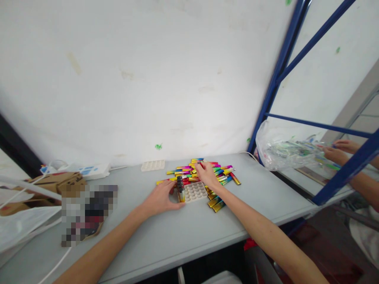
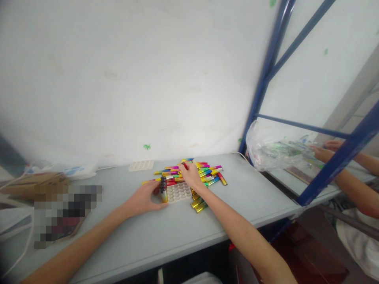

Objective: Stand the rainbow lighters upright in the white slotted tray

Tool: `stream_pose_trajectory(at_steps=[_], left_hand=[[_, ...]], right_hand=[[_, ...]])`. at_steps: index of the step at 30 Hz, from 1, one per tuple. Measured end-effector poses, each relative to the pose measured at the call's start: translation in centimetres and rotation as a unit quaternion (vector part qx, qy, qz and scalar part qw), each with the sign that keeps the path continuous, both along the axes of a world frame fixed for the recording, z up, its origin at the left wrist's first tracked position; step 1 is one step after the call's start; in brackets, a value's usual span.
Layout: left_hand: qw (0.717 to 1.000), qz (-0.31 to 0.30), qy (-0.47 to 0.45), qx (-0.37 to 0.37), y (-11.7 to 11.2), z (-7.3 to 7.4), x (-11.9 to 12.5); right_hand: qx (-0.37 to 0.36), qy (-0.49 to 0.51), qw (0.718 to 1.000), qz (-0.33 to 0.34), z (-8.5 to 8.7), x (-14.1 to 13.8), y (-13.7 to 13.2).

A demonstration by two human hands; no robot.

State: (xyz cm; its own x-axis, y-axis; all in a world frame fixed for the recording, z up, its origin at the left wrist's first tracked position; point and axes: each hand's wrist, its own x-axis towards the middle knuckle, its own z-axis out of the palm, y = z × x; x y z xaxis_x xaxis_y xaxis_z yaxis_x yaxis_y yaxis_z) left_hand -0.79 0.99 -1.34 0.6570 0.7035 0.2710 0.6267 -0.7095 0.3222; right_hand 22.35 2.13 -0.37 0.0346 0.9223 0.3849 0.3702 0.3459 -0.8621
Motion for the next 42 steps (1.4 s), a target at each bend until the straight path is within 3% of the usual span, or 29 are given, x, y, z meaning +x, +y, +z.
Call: stream_pose_trajectory(at_steps=[3, 7, 10, 14, 18, 24, 30, 34, 36, 39, 42], left_hand=[[1.0, -0.005, 0.002, -0.014, 0.2, 0.1, -0.1], [0.999, -0.02, -0.004, -0.033, 0.5, 0.1, -0.5], [0.998, -0.034, -0.004, -0.048, 0.6, 0.3, -0.9], [0.998, -0.034, 0.005, -0.057, 0.6, 0.7, -1.2], [0.998, -0.034, 0.013, -0.056, 0.5, 1.0, -1.3], [0.997, -0.042, 0.013, -0.067, 0.5, 1.1, -1.3], [0.997, -0.038, 0.007, -0.061, 0.6, 0.9, -1.4], [0.997, -0.044, 0.004, -0.069, 0.5, 0.9, -1.4], [0.996, -0.04, 0.011, -0.073, 0.4, 0.9, -1.4], [0.996, -0.036, 0.016, -0.075, 0.5, 0.8, -1.5], [0.996, -0.039, 0.013, -0.073, 0.6, 0.5, -1.6]], right_hand=[[0.003, -0.006, 1.0, -0.016, 0.0, -0.1, -0.3], [0.013, -0.064, 0.996, 0.062, 0.7, -0.1, -1.2], [0.071, -0.163, 0.976, 0.123, 1.3, 0.0, -1.7], [0.115, -0.267, 0.948, 0.132, 1.3, -0.3, -1.9], [0.087, -0.281, 0.948, 0.119, 1.1, -0.2, -1.8], [0.069, -0.316, 0.927, 0.187, 0.9, 0.3, -1.5], [0.103, -0.361, 0.91, 0.175, -0.4, -0.5, -1.2], [0.116, -0.326, 0.918, 0.192, 0.4, 0.8, -1.4], [0.107, -0.302, 0.932, 0.17, 1.0, 2.0, -1.0], [0.104, -0.298, 0.947, 0.062, 1.3, 4.0, 1.0], [0.062, -0.386, 0.92, -0.029, 1.1, 5.3, 4.6]])
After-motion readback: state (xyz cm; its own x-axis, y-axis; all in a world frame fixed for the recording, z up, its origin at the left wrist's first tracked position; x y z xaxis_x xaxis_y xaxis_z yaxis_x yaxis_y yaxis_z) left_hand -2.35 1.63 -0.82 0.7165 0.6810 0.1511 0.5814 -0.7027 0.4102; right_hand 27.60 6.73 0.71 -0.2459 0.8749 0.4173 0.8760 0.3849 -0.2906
